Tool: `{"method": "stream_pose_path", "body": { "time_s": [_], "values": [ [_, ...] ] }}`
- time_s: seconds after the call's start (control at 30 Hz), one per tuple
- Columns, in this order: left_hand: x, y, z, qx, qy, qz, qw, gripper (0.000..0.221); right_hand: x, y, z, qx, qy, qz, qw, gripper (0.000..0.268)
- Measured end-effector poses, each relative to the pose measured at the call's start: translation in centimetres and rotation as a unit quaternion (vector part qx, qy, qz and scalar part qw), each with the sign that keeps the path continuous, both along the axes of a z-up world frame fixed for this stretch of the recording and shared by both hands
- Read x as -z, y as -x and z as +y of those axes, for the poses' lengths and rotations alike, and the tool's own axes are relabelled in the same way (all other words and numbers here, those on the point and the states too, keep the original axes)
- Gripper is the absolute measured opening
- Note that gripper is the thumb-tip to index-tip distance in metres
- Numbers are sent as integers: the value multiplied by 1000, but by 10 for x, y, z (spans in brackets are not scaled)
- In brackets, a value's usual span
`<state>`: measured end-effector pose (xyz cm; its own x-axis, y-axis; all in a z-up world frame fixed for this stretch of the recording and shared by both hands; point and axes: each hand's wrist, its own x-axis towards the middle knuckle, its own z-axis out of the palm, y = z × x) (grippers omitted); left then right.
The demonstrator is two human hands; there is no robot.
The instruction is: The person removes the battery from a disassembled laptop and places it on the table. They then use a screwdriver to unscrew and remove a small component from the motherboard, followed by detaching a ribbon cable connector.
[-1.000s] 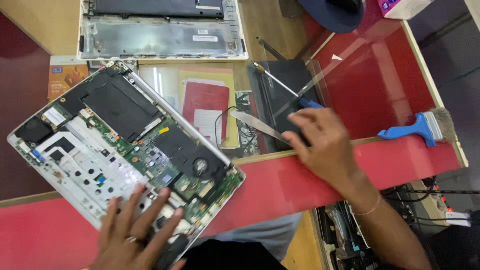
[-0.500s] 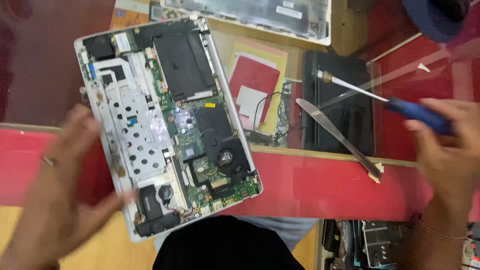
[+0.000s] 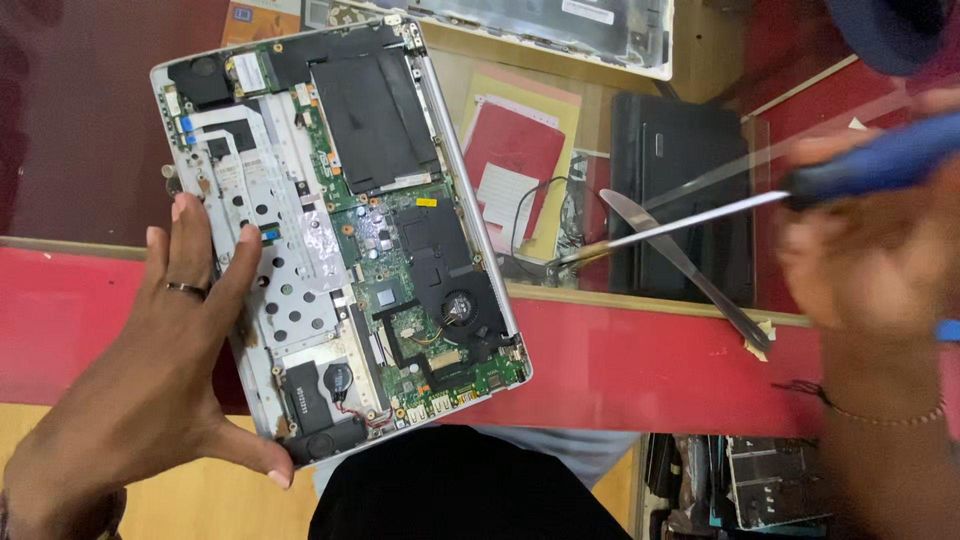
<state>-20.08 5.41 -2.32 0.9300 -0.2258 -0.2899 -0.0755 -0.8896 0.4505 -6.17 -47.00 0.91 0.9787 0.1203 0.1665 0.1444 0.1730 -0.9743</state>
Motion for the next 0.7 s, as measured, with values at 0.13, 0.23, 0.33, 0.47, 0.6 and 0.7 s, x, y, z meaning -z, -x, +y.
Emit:
{"method": "stream_pose_path", "body": {
  "time_s": [0.13, 0.23, 0.33, 0.47, 0.6, 0.7],
  "values": [
    [9, 1, 0, 50, 3, -108, 993, 202, -29, -7, 73, 24, -42, 40, 998, 41],
    [12, 4, -7, 81, 6, -178, 981, 200, -31, -13, 84, -10, -7, 25, 1000, 45],
    [20, 9, -20, 69, 22, -190, 979, 199, -30, -11, 94, -2, 57, -28, 998, 54],
    [30, 22, -35, 46, 29, -190, 980, 188, -23, -1, 92, 62, 142, -116, 981, 73],
    [43, 33, -50, 21, 49, -169, 984, 192, -19, 9, 102, 111, 150, -146, 972, 79],
    [43, 40, -68, 2, 39, -235, 971, 184, -20, 11, 107, 79, 196, -172, 962, 74]
  ]
}}
